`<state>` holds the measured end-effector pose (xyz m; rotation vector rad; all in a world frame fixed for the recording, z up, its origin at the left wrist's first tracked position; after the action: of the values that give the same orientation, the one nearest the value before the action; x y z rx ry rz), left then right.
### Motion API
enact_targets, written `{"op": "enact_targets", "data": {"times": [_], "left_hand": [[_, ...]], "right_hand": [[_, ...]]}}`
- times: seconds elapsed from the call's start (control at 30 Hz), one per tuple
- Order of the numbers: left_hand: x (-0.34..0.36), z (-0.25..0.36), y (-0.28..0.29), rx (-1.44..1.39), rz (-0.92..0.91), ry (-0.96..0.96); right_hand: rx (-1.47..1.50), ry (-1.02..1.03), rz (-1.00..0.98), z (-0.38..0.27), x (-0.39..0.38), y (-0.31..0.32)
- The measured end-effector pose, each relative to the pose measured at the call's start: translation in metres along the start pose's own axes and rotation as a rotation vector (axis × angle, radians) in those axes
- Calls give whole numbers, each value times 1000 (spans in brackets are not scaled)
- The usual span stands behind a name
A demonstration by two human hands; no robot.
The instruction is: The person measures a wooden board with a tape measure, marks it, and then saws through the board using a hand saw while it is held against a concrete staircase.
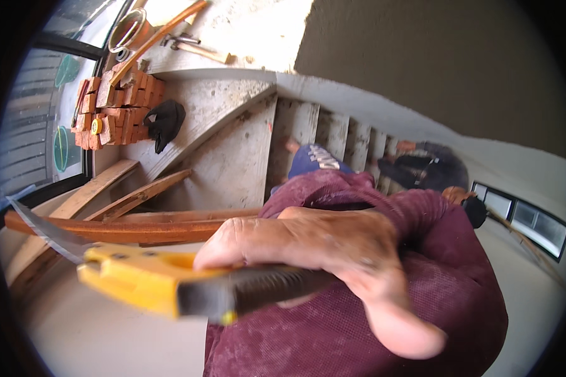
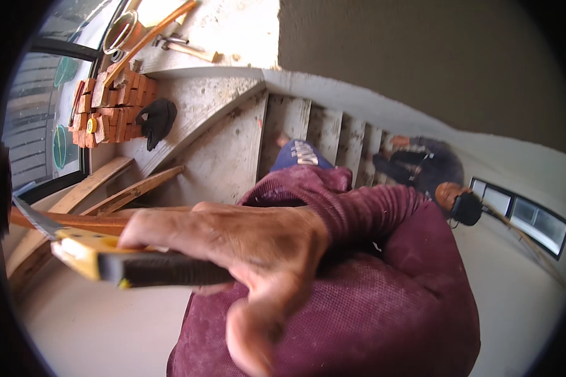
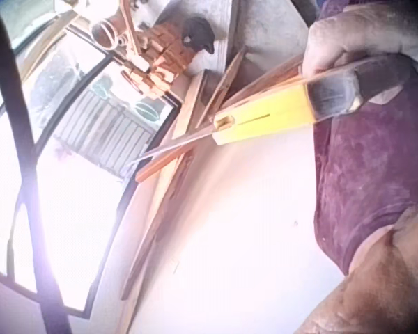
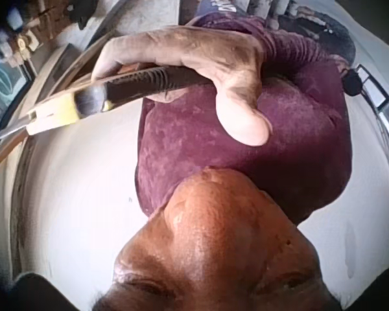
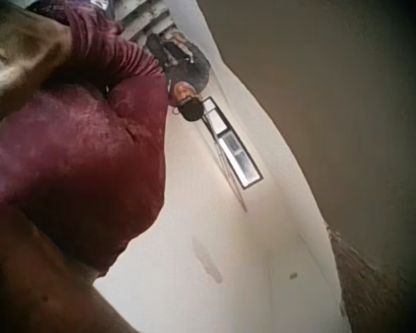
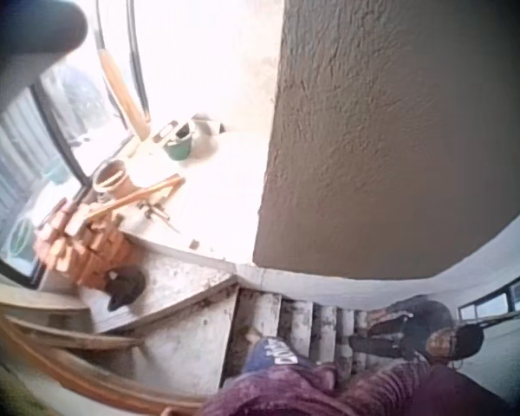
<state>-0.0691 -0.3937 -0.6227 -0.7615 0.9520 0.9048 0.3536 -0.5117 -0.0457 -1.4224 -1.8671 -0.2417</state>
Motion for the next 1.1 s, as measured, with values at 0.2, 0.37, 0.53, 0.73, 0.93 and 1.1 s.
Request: {"op": "enact_targets", "data": {"times": [0.2, 0.37, 0.53, 0.73, 0.93, 1.1], "left_hand": [[-12, 11, 17, 129, 39, 54], [11, 5, -6, 152, -3, 42], [42, 4, 13, 159, -7, -55], [23, 9, 4, 339, 203, -6], [-45, 51, -74, 346, 277, 57], [-41, 30, -52, 360, 315, 85]], "right_hand": [[-312, 235, 262, -18, -8, -3], [-480, 139, 160, -2, -7, 22], [-624, -476, 131, 75, -55, 66], [-657, -978, 170, 201, -157, 108], [-547, -1263, 68, 260, -246, 126], [-492, -1469, -113, 282, -231, 113]]}}
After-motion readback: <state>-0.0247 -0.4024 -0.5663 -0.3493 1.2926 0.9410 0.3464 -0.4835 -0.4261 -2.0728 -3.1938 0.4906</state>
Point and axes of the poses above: each hand's wrist, its own x-axis towards the middle knuckle, its own y-axis out of the back of the hand, z = x × y, the point moved 4 cm from there along x, towards the middle knuckle, and after that the axes turned 10 degrees about -z, right-handed, at the moved point
